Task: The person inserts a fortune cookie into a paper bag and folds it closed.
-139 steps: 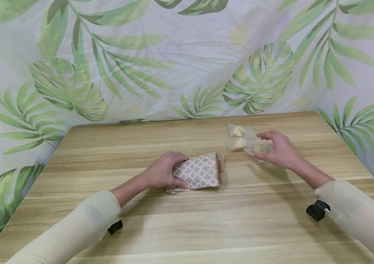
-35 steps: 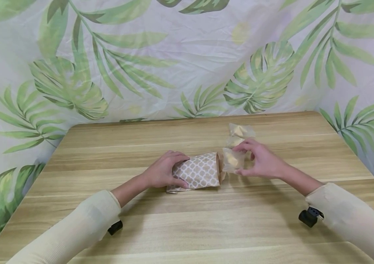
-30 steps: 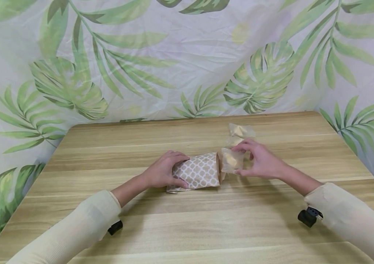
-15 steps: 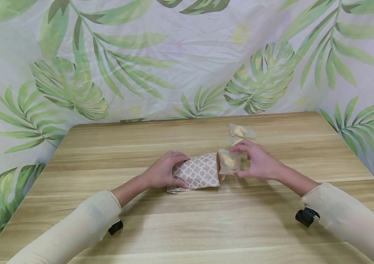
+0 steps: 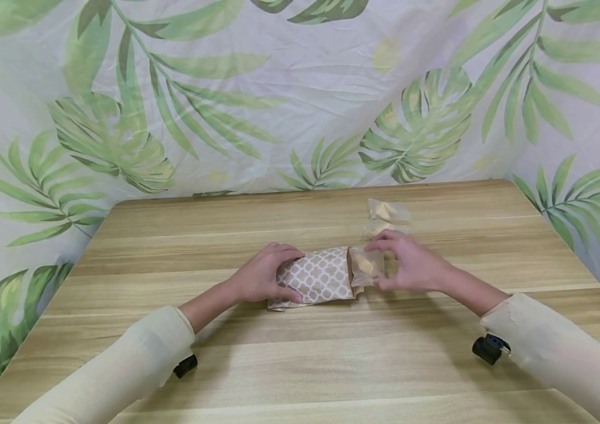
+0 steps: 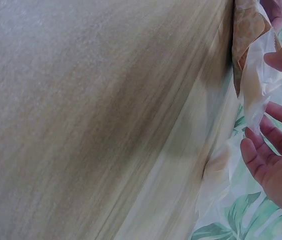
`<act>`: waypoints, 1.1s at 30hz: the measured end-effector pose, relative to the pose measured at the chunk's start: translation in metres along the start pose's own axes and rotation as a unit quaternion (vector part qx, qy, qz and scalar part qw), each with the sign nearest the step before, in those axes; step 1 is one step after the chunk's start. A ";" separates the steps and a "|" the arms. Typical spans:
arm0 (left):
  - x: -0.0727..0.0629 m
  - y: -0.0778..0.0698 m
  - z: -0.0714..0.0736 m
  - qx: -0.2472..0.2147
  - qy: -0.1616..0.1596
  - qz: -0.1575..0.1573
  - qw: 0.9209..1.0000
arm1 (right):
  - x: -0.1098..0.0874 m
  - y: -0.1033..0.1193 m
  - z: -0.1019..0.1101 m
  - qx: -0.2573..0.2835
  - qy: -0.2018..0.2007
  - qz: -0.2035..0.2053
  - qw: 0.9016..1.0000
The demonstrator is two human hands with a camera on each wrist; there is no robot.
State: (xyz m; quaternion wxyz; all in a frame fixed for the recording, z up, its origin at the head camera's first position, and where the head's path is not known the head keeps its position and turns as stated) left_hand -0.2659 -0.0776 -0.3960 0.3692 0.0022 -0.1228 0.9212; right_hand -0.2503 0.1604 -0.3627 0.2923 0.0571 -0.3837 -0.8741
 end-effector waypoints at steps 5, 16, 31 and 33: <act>0.000 0.000 0.000 0.002 -0.003 -0.002 1.000 | 0.000 0.001 -0.002 -0.009 0.009 0.003 1.000; -0.001 -0.001 0.002 -0.008 -0.006 -0.002 1.000 | 0.006 0.008 -0.009 -0.030 0.019 0.032 0.999; -0.001 -0.002 0.001 -0.007 -0.006 -0.001 1.000 | 0.012 0.008 -0.014 -0.018 0.013 0.041 0.999; -0.001 -0.002 0.001 -0.008 -0.006 -0.001 1.000 | 0.012 0.007 -0.014 -0.009 0.010 0.043 0.999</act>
Point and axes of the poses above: each hand's wrist, its own x-axis towards the middle knuckle, its own z-axis out of the back of the hand, y = z × x, the point moved 8 cm from there along x, towards the middle knuckle, and after that the axes turned 15 degrees about x, right-handed, at the moved point
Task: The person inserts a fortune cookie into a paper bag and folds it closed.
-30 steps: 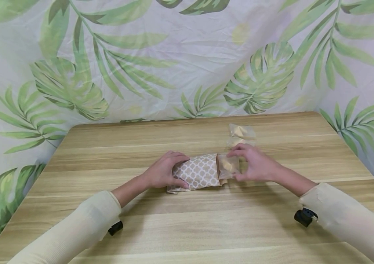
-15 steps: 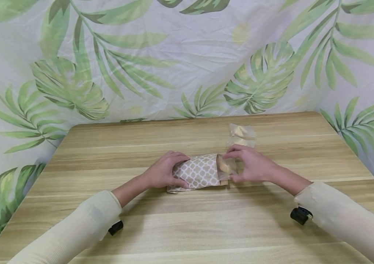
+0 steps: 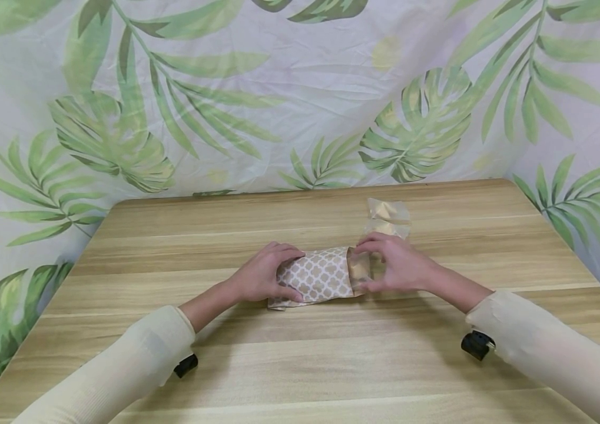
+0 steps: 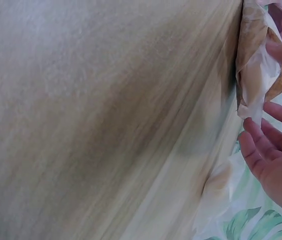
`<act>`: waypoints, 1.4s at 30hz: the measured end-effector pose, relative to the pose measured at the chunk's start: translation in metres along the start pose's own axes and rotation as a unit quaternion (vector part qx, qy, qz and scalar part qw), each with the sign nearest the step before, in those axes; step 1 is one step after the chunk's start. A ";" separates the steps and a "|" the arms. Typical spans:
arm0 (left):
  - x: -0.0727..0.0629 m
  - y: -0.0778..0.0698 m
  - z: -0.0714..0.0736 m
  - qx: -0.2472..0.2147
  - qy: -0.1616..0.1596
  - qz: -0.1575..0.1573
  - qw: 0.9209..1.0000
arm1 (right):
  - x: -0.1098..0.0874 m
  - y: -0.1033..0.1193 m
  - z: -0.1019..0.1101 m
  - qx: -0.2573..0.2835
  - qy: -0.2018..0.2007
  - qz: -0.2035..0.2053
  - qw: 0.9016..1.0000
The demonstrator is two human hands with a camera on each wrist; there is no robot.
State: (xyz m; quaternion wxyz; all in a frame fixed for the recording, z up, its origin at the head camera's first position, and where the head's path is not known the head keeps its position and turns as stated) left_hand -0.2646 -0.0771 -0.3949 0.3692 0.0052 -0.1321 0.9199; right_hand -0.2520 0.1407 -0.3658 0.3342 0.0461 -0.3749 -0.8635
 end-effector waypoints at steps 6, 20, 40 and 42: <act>0.000 0.000 0.000 0.001 0.001 0.000 1.000 | 0.000 -0.005 0.002 0.034 0.002 -0.006 0.999; -0.001 0.000 0.000 -0.013 0.002 0.005 1.000 | -0.001 -0.012 0.005 0.065 0.002 -0.010 0.998; -0.002 0.003 0.001 -0.046 -0.007 0.013 0.999 | 0.003 -0.017 0.001 0.097 0.000 -0.017 0.995; -0.002 0.003 0.001 -0.047 -0.007 0.013 0.999 | 0.003 -0.018 0.001 0.096 0.002 -0.019 0.995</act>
Point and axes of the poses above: each hand's wrist, its own x-axis towards the middle knuckle, its own z-axis out of the back of the hand, y = z × x, the point moved 8 cm from there along x, towards the middle knuckle, and after that the axes turned 15 degrees about x, right-handed, at the moved point
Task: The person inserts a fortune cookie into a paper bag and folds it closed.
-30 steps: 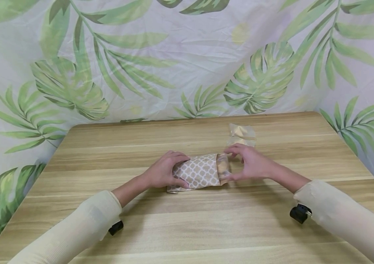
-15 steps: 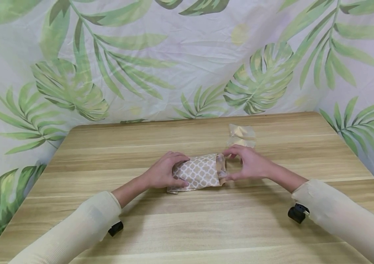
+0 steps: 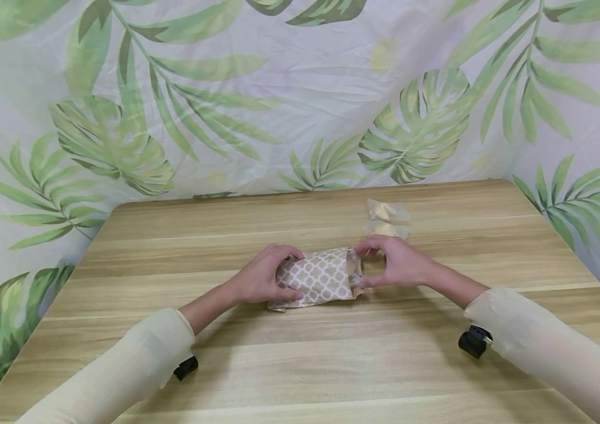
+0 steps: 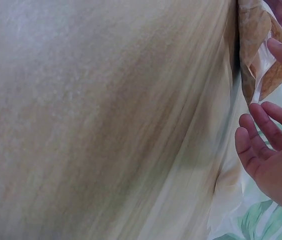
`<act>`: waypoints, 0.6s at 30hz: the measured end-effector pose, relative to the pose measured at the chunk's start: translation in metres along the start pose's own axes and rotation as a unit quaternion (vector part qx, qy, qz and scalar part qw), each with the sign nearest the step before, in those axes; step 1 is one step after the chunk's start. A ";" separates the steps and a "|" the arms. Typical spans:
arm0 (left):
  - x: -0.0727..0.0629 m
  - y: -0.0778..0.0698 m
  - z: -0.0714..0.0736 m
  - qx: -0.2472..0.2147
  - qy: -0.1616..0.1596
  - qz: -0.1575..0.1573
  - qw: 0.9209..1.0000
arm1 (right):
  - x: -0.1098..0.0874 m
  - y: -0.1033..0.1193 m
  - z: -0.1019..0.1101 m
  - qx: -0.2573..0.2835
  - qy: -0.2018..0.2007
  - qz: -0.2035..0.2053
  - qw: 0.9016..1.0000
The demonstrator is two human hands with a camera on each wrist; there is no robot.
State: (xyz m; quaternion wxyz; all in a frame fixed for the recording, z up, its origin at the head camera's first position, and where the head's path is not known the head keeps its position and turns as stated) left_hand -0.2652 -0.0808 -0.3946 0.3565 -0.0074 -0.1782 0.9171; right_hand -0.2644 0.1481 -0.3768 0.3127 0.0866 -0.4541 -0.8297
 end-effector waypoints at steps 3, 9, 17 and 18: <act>0.000 0.000 -0.001 0.001 0.001 0.001 1.000 | 0.000 0.000 0.000 0.001 0.002 -0.005 1.000; 0.000 0.000 -0.001 0.003 0.002 0.002 1.000 | 0.001 -0.001 -0.001 0.021 0.004 -0.011 1.000; 0.000 0.000 0.000 0.004 0.001 -0.001 1.000 | 0.003 -0.005 0.000 0.041 0.000 -0.018 0.999; 0.000 -0.001 0.000 0.004 0.001 -0.001 1.000 | 0.003 -0.005 0.000 0.036 -0.001 -0.020 0.999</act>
Point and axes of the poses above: each hand's wrist, its own x-axis towards the middle knuckle, its own z-axis out of the back of the hand, y = z × x, the point moved 8 cm from there along x, towards the middle knuckle, and after that the axes turned 15 degrees about x, right-handed, at the moved point
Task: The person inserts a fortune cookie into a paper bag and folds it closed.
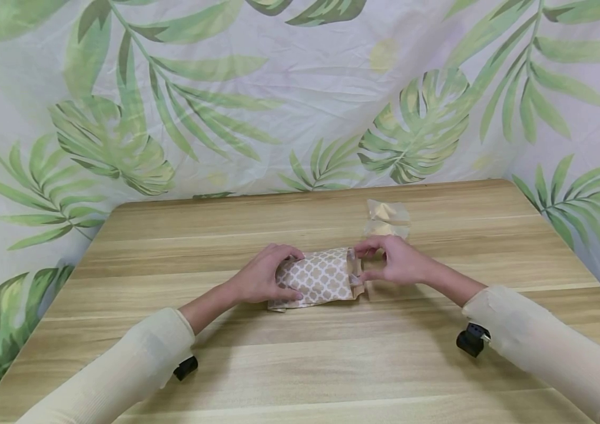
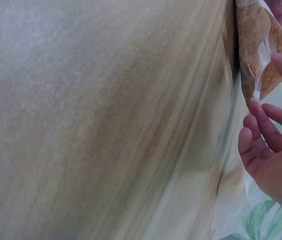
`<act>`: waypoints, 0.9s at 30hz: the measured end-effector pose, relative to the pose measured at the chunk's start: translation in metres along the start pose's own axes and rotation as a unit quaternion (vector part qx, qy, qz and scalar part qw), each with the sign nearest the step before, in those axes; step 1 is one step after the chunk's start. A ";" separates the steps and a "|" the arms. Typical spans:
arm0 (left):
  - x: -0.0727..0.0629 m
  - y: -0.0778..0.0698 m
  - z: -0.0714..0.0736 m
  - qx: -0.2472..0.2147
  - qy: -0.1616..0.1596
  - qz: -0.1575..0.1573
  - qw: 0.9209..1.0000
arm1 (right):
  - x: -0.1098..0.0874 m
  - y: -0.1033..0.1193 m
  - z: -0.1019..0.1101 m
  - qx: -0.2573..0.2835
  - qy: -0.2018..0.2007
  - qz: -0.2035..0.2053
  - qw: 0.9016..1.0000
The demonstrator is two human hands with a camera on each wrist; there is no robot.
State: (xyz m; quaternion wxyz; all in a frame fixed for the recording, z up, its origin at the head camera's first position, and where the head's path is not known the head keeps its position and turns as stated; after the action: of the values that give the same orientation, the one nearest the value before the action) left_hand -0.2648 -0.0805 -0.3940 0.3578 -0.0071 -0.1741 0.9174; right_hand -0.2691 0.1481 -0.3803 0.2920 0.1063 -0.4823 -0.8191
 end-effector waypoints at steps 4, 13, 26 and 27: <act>0.000 0.000 0.000 -0.002 0.000 -0.001 1.000 | 0.000 0.000 -0.001 -0.016 -0.001 -0.011 1.000; 0.000 0.001 -0.001 -0.002 -0.002 -0.004 1.000 | 0.003 0.001 -0.006 -0.030 0.007 -0.002 1.000; 0.000 0.000 0.000 -0.002 0.002 -0.001 1.000 | 0.002 0.003 -0.007 -0.013 -0.033 -0.005 0.999; 0.000 0.000 0.000 -0.002 0.002 -0.001 1.000 | 0.002 0.003 -0.008 -0.016 -0.032 -0.004 0.999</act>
State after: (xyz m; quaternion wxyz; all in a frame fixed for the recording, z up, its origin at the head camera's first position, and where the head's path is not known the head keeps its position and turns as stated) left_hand -0.2650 -0.0803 -0.3936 0.3591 -0.0093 -0.1755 0.9166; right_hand -0.2657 0.1400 -0.3815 0.2751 0.0771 -0.4778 -0.8307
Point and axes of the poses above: each hand's wrist, its own x-axis towards the middle knuckle, its own z-axis out of the back of the hand, y = z × x, the point moved 8 cm from there along x, towards the middle knuckle, and after that the axes turned 15 degrees about x, right-handed, at the moved point
